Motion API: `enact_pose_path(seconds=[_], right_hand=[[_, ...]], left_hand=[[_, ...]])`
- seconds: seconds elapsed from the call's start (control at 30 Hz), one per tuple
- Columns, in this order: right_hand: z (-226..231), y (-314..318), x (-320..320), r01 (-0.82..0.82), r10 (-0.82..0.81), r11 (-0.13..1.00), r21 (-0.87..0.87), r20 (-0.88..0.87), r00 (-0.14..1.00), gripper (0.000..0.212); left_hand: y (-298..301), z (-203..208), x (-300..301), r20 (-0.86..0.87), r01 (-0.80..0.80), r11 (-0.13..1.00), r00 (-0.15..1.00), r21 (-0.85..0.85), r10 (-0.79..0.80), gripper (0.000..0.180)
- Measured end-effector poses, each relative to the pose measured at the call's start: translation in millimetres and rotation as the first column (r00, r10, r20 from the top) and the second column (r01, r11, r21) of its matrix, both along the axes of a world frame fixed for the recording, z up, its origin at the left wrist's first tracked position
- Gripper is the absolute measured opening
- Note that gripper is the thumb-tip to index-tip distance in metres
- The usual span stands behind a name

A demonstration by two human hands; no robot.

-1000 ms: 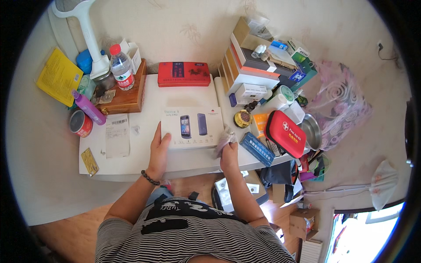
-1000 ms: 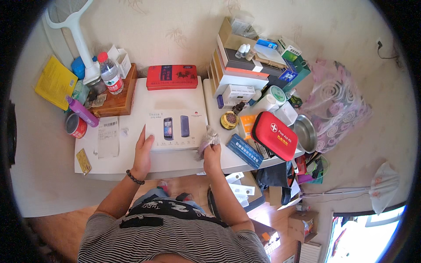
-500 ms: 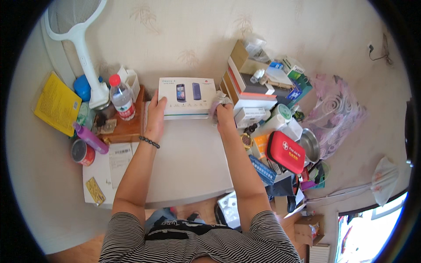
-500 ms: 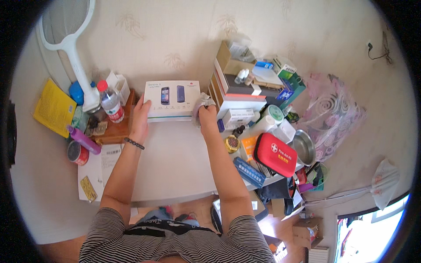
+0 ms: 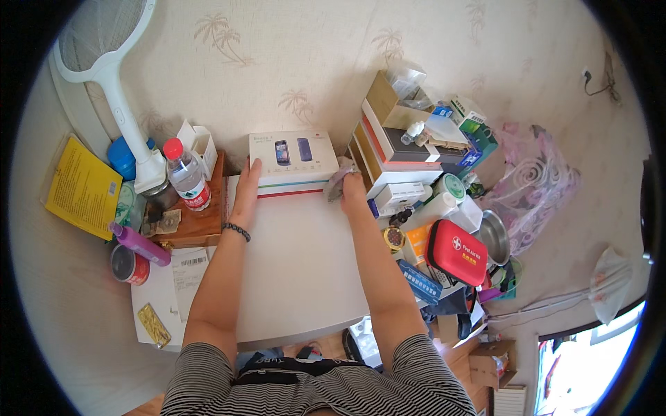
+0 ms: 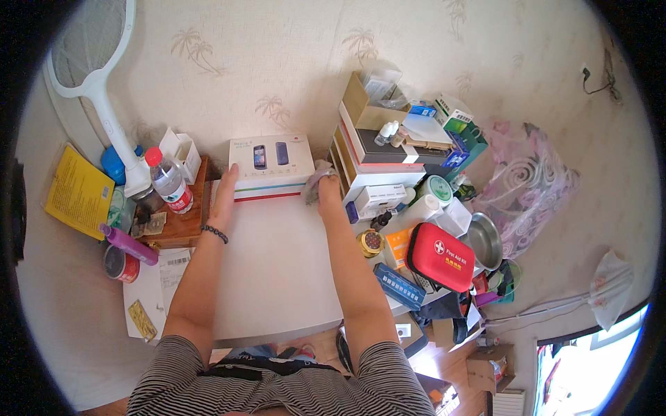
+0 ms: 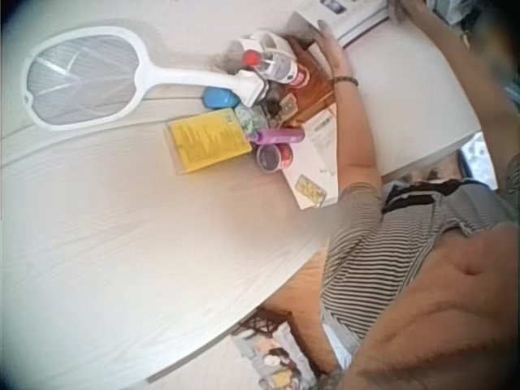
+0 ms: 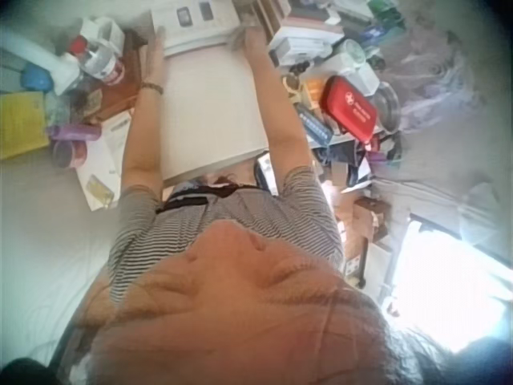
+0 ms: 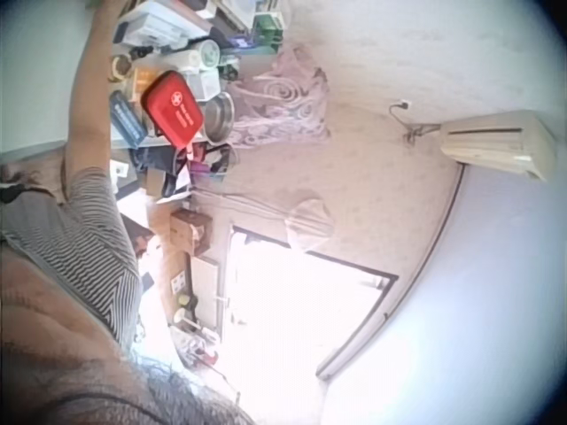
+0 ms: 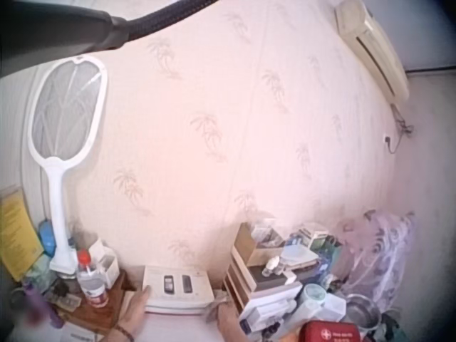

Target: The person organizes a cluttered white cabinet by wiping surfaces with a cloth, stacking boxes, and moving various items like a first aid kit, a metal bowl, and a mosquito racket. They also open a small tin to inspect its contents and handle a receipt.

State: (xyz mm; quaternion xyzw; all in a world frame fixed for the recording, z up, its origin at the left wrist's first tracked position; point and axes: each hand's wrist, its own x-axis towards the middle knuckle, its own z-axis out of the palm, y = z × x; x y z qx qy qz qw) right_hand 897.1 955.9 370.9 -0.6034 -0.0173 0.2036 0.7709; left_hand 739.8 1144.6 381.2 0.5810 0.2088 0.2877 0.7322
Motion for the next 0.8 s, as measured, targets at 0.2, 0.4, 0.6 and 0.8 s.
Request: enact_pose_path(seconds=[0.2, 0.4, 0.6, 0.8], right_hand=[[-3.3, 7.0, -14.3, 0.051, -0.042, 0.974, -0.22, 0.046, 0.998, 0.031], [4.0, -1.0, -29.9, 0.106, -0.083, 0.959, -0.262, 0.098, 0.992, 0.026], [-20.7, -4.2, -24.5, 0.127, -0.095, 0.987, -0.102, 0.275, 0.957, 0.016], [-13.4, 2.9, -25.1, 0.172, -0.142, 0.981, -0.087, 0.275, 0.951, 0.015]], left_hand=[[3.4, -15.1, -3.9, -0.053, -0.024, 0.998, 0.998, 0.05, 0.027, 0.062], [-5.7, -1.7, -20.5, 0.003, 0.028, 0.998, 1.0, 0.057, -0.028, 0.064], [-14.4, -8.9, -21.7, -0.015, 0.023, 0.962, 1.0, 0.273, -0.02, 0.073], [-11.1, -2.2, -20.0, -0.024, 0.056, 0.965, 0.998, 0.256, -0.052, 0.074]])
